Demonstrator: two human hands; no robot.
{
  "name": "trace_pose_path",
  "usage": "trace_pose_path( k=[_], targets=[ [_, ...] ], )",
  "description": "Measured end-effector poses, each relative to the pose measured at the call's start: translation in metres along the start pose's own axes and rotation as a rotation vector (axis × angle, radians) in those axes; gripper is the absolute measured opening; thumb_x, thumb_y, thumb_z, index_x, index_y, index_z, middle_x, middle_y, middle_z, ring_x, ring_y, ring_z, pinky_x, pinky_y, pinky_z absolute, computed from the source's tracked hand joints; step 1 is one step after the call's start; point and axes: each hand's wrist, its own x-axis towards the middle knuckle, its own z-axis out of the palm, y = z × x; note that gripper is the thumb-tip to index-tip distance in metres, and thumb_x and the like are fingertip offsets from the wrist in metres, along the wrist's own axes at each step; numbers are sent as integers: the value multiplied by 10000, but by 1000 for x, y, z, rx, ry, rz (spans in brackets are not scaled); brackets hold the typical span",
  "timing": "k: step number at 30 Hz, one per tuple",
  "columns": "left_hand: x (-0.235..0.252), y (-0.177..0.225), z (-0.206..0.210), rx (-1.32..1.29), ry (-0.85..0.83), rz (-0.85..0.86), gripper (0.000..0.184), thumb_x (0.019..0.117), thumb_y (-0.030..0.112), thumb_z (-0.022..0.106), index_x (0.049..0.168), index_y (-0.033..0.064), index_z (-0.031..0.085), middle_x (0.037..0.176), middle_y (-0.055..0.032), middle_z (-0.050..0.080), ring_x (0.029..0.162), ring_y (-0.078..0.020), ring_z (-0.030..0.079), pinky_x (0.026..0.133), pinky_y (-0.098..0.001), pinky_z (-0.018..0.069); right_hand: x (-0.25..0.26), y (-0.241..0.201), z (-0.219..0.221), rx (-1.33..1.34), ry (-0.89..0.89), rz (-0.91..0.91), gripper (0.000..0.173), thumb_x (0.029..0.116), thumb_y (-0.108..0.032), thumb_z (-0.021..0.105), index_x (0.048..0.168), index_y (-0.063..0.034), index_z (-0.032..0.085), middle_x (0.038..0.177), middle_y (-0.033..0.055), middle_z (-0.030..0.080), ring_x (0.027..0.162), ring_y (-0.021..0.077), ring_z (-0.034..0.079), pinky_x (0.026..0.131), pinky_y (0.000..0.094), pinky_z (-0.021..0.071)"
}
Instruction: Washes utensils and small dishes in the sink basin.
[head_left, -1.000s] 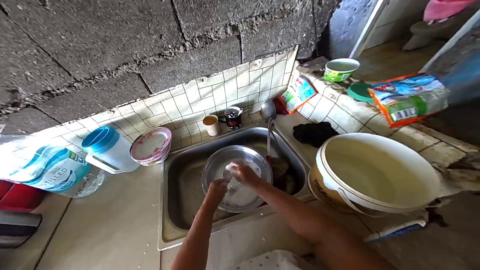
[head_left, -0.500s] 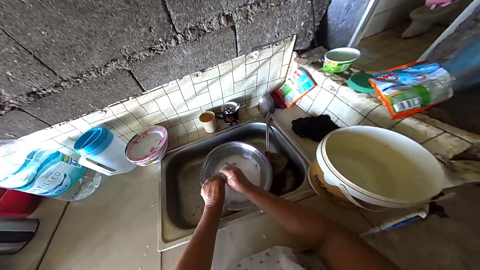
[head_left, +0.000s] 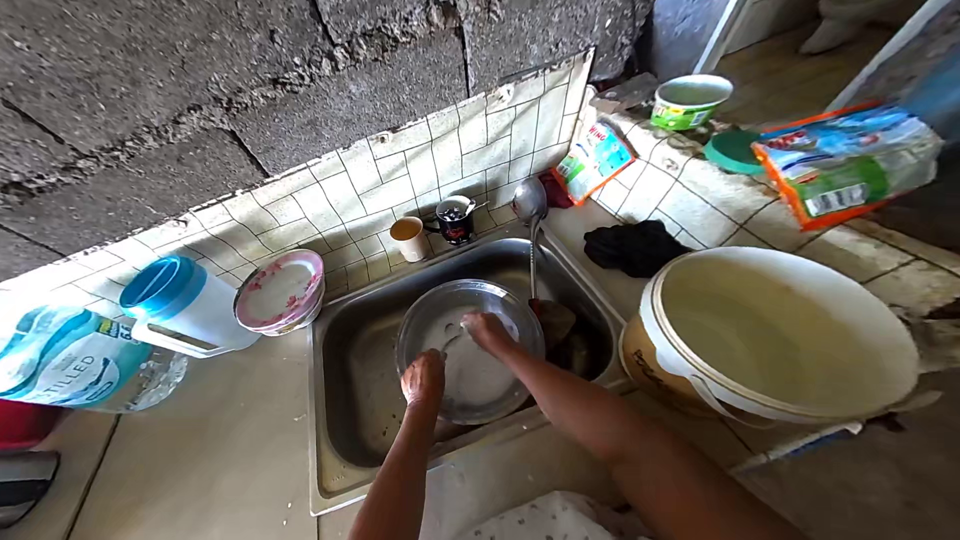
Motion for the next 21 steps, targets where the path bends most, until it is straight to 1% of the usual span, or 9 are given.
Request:
trace_pose_path(
  k=[3, 5, 7, 11, 13, 15, 18, 19, 21],
  targets=[
    [34, -1, 17, -218, -113, -54, 420, 1113, 298, 405, 1342, -6, 582, 1338, -244, 616, 1271, -382, 590, 1054, -578, 456, 11, 20, 6, -141, -64, 224, 415, 1090, -180, 445, 1383, 96, 547, 1465, 312, 509, 1409, 449, 459, 1151, 587, 371],
    [51, 0, 34, -351, -131, -112, 434, 1073, 285, 526, 1333, -59, 571, 1341, -279, 598, 1275, -390, 580, 1070, -554, 452, 5, 24, 19, -225, -178, 235, 452, 1057, -132, 502, 1447, 95, 480, 1530, 326, 427, 1454, 480, 379, 1172, 624, 331],
    [59, 3, 49, -383, -142, -176, 472, 1032, 271, 609, 1359, -64, 552, 1376, -285, 578, 1304, -391, 565, 1085, -544, 449, 1, 22, 29, -246, -294, 168, 537, 1006, -34, 563, 1502, 94, 404, 1589, 313, 350, 1496, 461, 323, 1206, 592, 298],
    [62, 8, 66, -341, -140, -179, 443, 1012, 223, 628, 1369, -31, 560, 1377, -266, 590, 1306, -391, 569, 1079, -561, 457, -1, 27, 29, -241, -175, 220, 483, 1081, -76, 413, 1540, 65, 368, 1637, 291, 279, 1526, 454, 265, 1219, 597, 269],
    [65, 9, 66, -271, -174, -156, 389, 1023, 252, 601, 1305, -15, 622, 1337, -250, 624, 1268, -382, 598, 1040, -578, 475, -8, 22, 34, -294, -199, 200, 484, 1065, -49, 430, 1529, 79, 378, 1609, 300, 330, 1499, 466, 316, 1200, 604, 305],
    [68, 9, 64, -242, -209, -123, 373, 1054, 258, 545, 1299, -11, 630, 1354, -244, 617, 1284, -380, 588, 1047, -581, 466, -11, 13, 38, -306, -325, 152, 462, 1042, -29, 492, 1478, 108, 425, 1564, 317, 383, 1458, 474, 382, 1176, 600, 348],
    [68, 4, 52, -398, -222, -72, 371, 1085, 196, 484, 1352, -45, 577, 1355, -279, 595, 1272, -396, 580, 1066, -563, 451, -3, 16, 31, -49, -428, 135, 433, 1022, -126, 608, 1392, 87, 541, 1435, 313, 534, 1352, 440, 517, 1130, 588, 395],
    [65, 2, 46, -507, -215, -63, 359, 1086, 161, 469, 1364, -51, 550, 1288, -277, 611, 1169, -373, 612, 1005, -529, 481, -2, 17, 23, 116, -395, 196, 415, 1022, -138, 604, 1366, 90, 558, 1393, 304, 564, 1308, 411, 550, 1112, 562, 413],
    [56, -4, 31, -758, -199, -68, 329, 1075, 95, 459, 1374, -35, 511, 1093, -191, 632, 869, -228, 640, 797, -380, 546, -7, 16, 8, 499, -196, 286, 365, 1034, -127, 571, 1313, 107, 564, 1296, 292, 591, 1172, 359, 584, 1028, 504, 458]
  ],
)
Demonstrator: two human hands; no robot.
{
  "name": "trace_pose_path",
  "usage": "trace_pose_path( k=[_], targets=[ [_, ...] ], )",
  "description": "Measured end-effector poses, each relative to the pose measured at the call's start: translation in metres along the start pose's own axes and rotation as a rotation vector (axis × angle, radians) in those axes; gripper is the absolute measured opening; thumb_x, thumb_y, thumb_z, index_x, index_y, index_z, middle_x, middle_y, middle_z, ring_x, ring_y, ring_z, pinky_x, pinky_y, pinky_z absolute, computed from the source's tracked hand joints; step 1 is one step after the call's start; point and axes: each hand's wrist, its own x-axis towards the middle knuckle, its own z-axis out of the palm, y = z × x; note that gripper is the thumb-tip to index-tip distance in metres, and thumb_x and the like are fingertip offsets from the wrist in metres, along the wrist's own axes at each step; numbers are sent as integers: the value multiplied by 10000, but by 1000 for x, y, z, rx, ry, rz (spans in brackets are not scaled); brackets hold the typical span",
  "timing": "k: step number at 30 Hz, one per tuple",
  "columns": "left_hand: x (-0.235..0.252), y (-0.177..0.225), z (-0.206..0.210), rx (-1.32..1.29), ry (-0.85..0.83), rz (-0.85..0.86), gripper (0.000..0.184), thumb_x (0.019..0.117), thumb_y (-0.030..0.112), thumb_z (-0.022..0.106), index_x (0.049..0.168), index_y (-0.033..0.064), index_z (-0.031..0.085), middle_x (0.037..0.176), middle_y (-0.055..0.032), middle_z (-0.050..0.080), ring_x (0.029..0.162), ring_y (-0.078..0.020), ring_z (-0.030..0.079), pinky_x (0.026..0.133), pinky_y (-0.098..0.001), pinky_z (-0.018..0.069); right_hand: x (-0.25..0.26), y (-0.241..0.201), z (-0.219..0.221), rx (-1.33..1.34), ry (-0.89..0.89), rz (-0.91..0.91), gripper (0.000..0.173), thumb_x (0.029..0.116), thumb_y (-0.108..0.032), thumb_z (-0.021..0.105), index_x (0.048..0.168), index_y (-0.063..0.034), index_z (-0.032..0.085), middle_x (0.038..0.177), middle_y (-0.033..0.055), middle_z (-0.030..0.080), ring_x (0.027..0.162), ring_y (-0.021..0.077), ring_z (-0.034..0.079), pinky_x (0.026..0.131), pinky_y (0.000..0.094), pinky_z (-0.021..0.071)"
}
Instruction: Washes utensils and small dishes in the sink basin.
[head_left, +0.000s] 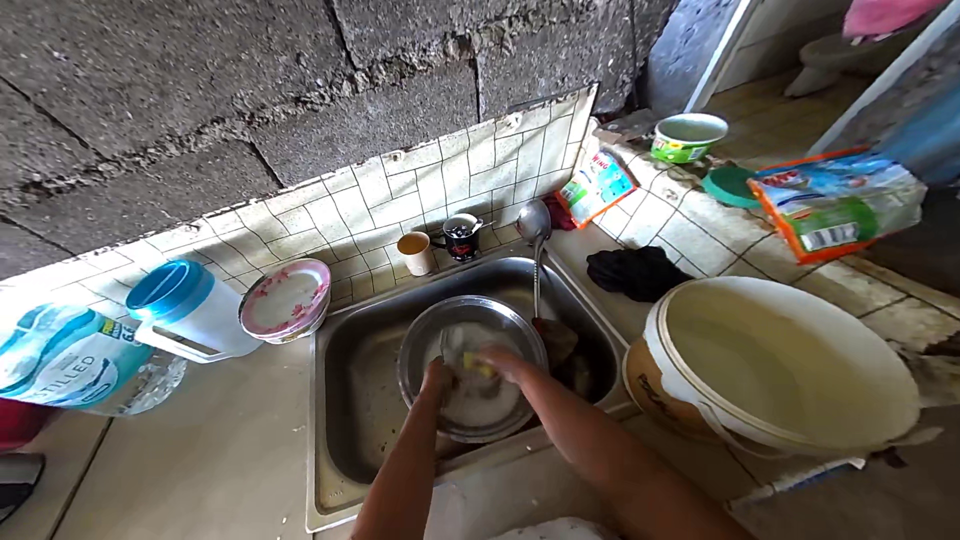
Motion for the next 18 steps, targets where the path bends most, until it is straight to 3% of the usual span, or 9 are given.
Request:
trace_pose_path(
  k=[2, 3, 5, 7, 10, 12, 18],
  targets=[
    [-15, 4, -11, -216, -8, 22, 287, 1064, 60, 472, 1331, -34, 519, 977, -128, 635, 694, -141, 610, 662, -293, 541, -6, -10, -7, 164, 139, -98, 330, 1043, -131, 551, 1289, 87, 574, 1243, 252, 600, 1103, 296, 583, 975, 449, 472],
    [-21, 5, -15, -258, -14, 31, 289, 1059, 60, 487, 1333, -20, 527, 951, -102, 645, 637, -105, 573, 604, -260, 507, -11, -15, -8, 127, 166, -187, 360, 1045, -129, 558, 1335, 84, 568, 1312, 256, 602, 1189, 298, 591, 1039, 435, 466],
    [-33, 8, -16, -289, -20, 49, 315, 1045, 49, 505, 1355, 1, 534, 868, -55, 636, 539, -57, 486, 504, -214, 421, -20, -19, -2, -134, 218, -467, 359, 1032, -85, 556, 1330, 110, 601, 1377, 282, 601, 1308, 342, 578, 1144, 428, 420],
    [-49, 14, -13, -273, -6, 70, 301, 1033, 25, 500, 1329, -13, 537, 790, -35, 588, 508, -55, 447, 474, -212, 389, -22, -17, 10, -391, 243, -679, 303, 1013, -47, 545, 1246, 104, 667, 1362, 297, 605, 1311, 397, 573, 1148, 460, 424],
    [-67, 20, -9, -185, 43, 88, 293, 1023, 9, 506, 1308, -17, 571, 765, -33, 539, 527, -79, 421, 488, -235, 373, -28, -25, 11, -644, 252, -645, 323, 1043, -44, 474, 1275, 86, 657, 1418, 291, 566, 1368, 417, 516, 1169, 477, 388],
    [-75, 23, -11, -149, 55, 99, 281, 1025, 8, 496, 1289, -10, 591, 756, -27, 531, 534, -83, 420, 498, -239, 374, -26, -24, 13, -658, 332, -638, 317, 1034, -29, 469, 1244, 94, 672, 1379, 298, 593, 1335, 427, 544, 1146, 482, 412],
    [-89, 24, -18, -84, 51, 103, 217, 1067, 76, 471, 1200, -29, 606, 719, -7, 493, 522, -73, 403, 492, -231, 363, -47, -29, 21, -670, 233, -653, 330, 1049, -27, 458, 1291, 113, 633, 1426, 313, 555, 1378, 443, 504, 1180, 490, 368]
  ],
)
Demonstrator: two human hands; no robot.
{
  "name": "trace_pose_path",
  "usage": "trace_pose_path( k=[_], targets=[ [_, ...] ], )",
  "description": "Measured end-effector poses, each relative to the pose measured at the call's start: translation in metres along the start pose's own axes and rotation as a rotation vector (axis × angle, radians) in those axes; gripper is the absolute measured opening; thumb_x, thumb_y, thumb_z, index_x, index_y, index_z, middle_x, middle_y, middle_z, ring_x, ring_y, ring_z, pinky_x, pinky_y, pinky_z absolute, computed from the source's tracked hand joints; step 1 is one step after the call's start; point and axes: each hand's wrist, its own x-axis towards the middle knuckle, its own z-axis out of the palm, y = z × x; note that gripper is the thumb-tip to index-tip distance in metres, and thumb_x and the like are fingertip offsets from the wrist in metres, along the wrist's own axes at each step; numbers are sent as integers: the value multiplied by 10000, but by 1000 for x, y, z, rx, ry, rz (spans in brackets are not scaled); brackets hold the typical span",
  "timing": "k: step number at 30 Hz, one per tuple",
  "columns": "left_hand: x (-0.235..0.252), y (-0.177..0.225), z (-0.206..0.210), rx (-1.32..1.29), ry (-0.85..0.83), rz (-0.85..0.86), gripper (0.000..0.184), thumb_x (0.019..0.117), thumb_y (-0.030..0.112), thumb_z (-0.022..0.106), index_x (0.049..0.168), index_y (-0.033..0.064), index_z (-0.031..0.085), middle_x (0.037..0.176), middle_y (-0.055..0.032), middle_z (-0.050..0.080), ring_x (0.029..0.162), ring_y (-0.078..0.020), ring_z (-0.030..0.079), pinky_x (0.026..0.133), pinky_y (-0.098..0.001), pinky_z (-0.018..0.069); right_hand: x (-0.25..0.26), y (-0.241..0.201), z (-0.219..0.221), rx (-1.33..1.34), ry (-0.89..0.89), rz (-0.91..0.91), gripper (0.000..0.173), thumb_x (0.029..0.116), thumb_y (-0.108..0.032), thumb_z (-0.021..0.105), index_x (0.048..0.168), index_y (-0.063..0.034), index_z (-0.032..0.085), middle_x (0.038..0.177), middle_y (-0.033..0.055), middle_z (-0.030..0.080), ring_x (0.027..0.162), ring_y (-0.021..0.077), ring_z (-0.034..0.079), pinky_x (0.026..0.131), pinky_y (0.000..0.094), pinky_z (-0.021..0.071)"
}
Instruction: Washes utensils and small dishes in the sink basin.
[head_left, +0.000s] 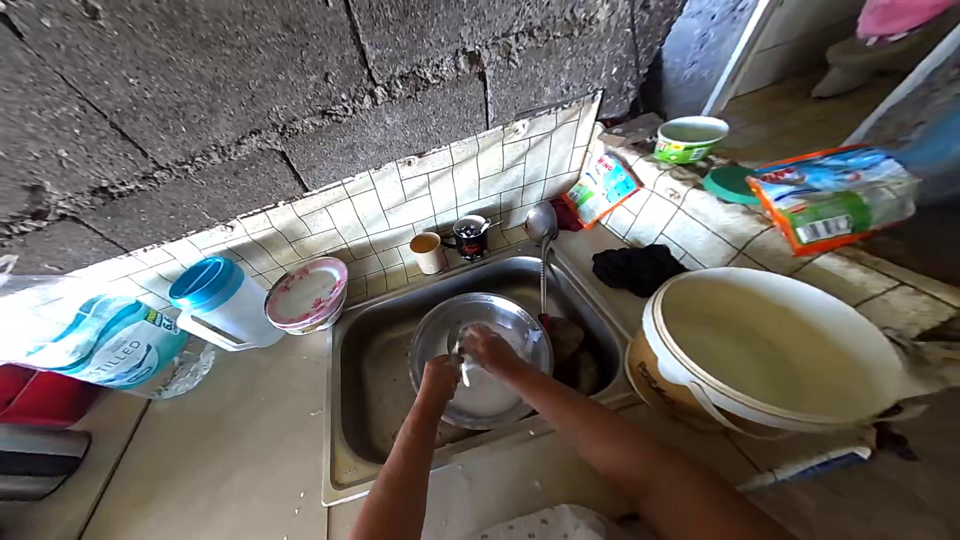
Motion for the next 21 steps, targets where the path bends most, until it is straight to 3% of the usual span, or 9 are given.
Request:
trace_pose_path(
  k=[3, 8, 11, 16, 19, 21],
  targets=[
    [-2, -2, 4, 9, 16, 30, 221, 1058, 71, 476, 1185, -28, 626, 708, -5, 489, 526, -79, 407, 504, -241, 374, 6, 2, -2, -30, 33, 56, 331, 1052, -26, 434, 1267, 117, 642, 1416, 301, 567, 1373, 432, 511, 1166, 484, 387],
    [-6, -6, 0, -14, 16, 23, 206, 1063, 71, 482, 1178, -30, 620, 682, 5, 475, 504, -67, 394, 481, -226, 355, -5, 0, -1, 43, -64, -49, 333, 1058, -42, 449, 1298, 96, 634, 1421, 301, 560, 1384, 436, 492, 1179, 498, 365],
    [-9, -7, 3, 6, 19, 33, 223, 1046, 56, 489, 1205, -18, 626, 696, 0, 479, 523, -77, 397, 497, -239, 362, 1, 11, 1, -57, 0, -9, 350, 1057, -32, 420, 1317, 89, 621, 1443, 292, 548, 1399, 418, 488, 1186, 475, 365],
    [-9, -8, -3, -26, 24, 25, 224, 1074, 109, 486, 1181, -22, 632, 671, 14, 479, 494, -58, 390, 472, -217, 349, -11, -1, 9, 34, 2, -83, 325, 1051, -29, 454, 1288, 94, 639, 1411, 309, 566, 1374, 438, 506, 1184, 486, 369],
    [-12, -11, -3, -22, 2, 1, 234, 1037, 25, 489, 1226, -16, 620, 695, 3, 484, 507, -66, 394, 477, -224, 350, 0, 15, 2, 74, 110, 69, 328, 1035, -13, 456, 1289, 88, 638, 1377, 299, 588, 1339, 428, 539, 1163, 493, 398],
    [-14, -9, -5, -57, -2, -10, 267, 1028, 1, 473, 1259, -13, 607, 714, -8, 494, 509, -74, 397, 475, -230, 356, 7, 16, -1, 427, 198, 320, 332, 1067, -55, 440, 1286, 100, 636, 1295, 268, 642, 1252, 342, 605, 1107, 427, 446]
  ],
)
